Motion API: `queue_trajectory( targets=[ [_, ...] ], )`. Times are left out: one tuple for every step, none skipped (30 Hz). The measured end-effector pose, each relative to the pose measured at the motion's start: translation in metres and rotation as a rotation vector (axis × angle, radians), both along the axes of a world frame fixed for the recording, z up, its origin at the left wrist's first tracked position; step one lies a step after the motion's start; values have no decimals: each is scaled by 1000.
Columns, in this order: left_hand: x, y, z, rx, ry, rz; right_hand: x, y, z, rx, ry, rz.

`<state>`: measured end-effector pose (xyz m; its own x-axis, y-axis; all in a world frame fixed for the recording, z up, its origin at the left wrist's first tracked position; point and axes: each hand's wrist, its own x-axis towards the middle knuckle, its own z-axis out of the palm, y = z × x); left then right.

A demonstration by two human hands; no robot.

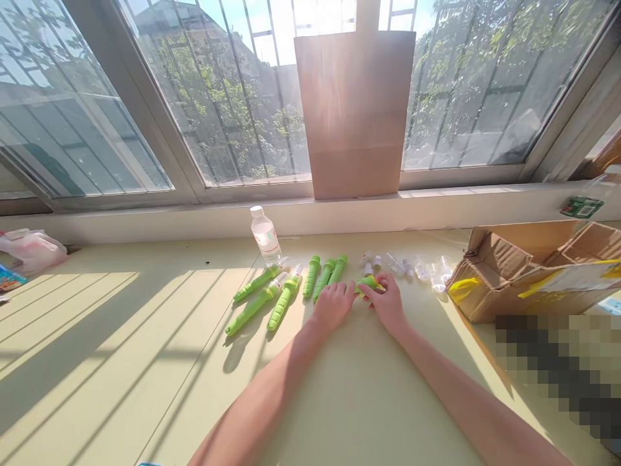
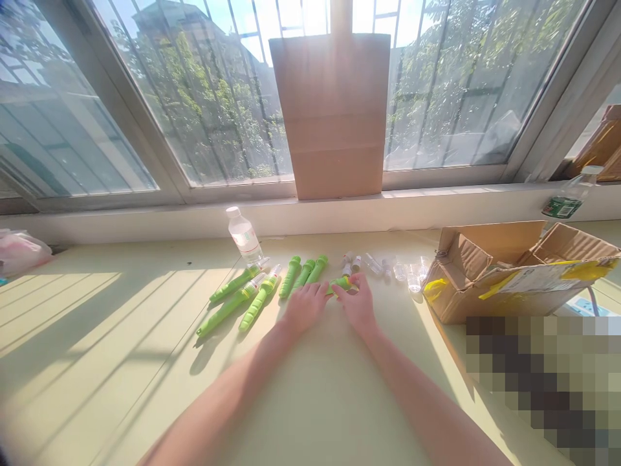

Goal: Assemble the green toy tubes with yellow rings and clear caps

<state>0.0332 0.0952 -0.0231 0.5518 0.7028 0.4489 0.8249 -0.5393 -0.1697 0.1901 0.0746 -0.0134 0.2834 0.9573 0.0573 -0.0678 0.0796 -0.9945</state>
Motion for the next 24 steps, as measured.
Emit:
queue_trajectory(
  targets=[
    [0,0,0,-7,5,0,0,0,1,-3,-3,-2],
    [0,-1,1,-18,9,2,0,-1,1,-7,-6,-4],
    [0,-1,2,-31,12,4,0,-1,2,-11,-9,-5],
    [1,-1,3,-46,14,7,0,-1,2,-14,-11,-7],
    [1,-2,3,-61,15,10,0,-1,2,-14,-14,-8],
    [1,-2,4,-75,14,12,1,-1,2,-10,-19,-8],
    [1,-2,5,-87,13,15,1,-1,2,-3,-23,-7],
    [2,-2,5,-96,11,18,1,0,2,5,-26,-3],
    [2,-2,5,-100,7,23,1,0,1,15,-28,2],
    [2,-1,5,-102,0,29,2,1,1,23,-30,9],
    [2,-1,5,-101,-7,34,2,1,1,28,-32,16],
    [2,0,5,-100,-13,39,1,1,0,31,-32,22],
    [2,0,4,-98,-18,43,1,1,0,33,-33,26],
    [2,0,4,-95,-20,44,1,1,0,34,-33,28],
    [2,1,4,-91,-19,43,1,1,0,34,-32,28],
    [2,1,4,-88,-16,41,1,1,0,33,-30,29],
    [2,1,3,-86,-12,40,0,1,0,36,-27,30],
    [3,1,4,-86,-10,40,0,1,1,39,-26,31],
    [3,1,4,-90,-8,41,0,1,1,42,-24,30],
    [3,1,4,-97,-8,44,0,1,1,46,-24,29],
    [3,0,4,-106,-10,48,0,1,1,50,-24,27],
    [3,0,5,-117,-14,51,0,1,1,54,-27,25],
    [3,0,5,-129,-20,53,1,1,1,57,-30,24],
    [3,-1,6,-143,-28,55,1,2,1,60,-34,26]
  ],
)
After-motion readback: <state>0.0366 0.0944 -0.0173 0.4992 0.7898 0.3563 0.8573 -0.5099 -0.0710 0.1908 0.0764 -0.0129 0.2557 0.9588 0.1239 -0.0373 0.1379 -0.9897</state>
